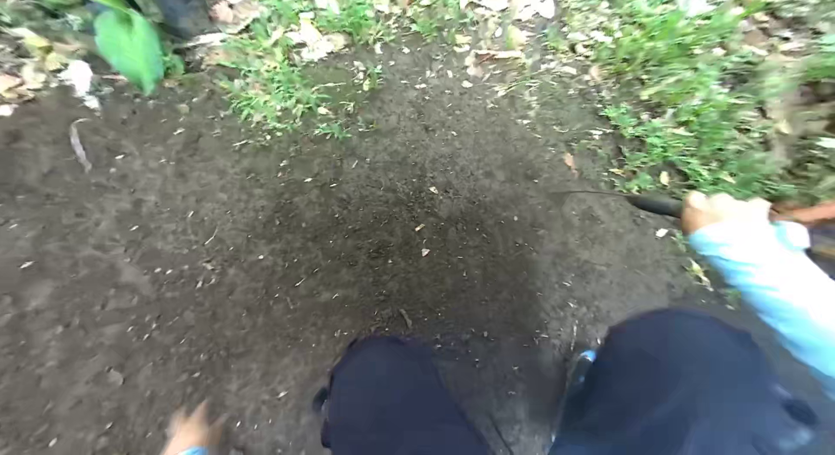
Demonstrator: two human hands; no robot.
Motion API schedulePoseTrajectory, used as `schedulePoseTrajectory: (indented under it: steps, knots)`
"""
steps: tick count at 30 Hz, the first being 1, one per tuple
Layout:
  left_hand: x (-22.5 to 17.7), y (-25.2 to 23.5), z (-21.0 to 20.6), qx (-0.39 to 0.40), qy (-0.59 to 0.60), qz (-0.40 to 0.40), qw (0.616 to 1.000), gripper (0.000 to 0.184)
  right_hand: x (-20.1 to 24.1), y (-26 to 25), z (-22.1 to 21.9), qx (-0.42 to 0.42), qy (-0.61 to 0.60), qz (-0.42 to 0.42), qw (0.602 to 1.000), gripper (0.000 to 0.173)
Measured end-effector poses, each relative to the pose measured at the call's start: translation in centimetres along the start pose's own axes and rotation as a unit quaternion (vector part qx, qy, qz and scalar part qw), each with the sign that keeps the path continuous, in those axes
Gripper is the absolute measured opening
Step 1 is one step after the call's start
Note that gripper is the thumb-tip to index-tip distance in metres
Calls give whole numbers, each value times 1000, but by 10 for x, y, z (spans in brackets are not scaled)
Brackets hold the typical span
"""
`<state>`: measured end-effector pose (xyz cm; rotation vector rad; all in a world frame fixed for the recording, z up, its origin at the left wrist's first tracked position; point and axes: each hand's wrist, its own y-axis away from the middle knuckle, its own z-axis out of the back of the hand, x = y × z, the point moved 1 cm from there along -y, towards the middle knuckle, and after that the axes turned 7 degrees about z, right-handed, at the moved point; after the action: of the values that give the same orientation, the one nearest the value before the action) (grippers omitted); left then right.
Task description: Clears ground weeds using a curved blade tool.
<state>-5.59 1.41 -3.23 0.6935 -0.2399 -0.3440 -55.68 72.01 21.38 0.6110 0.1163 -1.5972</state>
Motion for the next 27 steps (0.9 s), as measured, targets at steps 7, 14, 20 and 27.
schedulePoseTrajectory:
  steps: [7, 14, 20, 27]
  knots:
    - [-291, 6, 13, 40, -86, -422, 901, 59, 33, -29, 23, -15, -4, -8, 1000, 34]
    - [-293, -48, 54, 94, -223, -239, 940, 83, -16, -42, 51, -15, -75, -25, 997, 58]
    - [-316, -40, 62, 151, -251, -182, 939, 68, 157, -124, -12, 187, -501, 1, 845, 57]
    - [-288, 37, 88, 98, 84, -236, 963, 57, 410, -248, 50, 196, -709, 38, 676, 47]
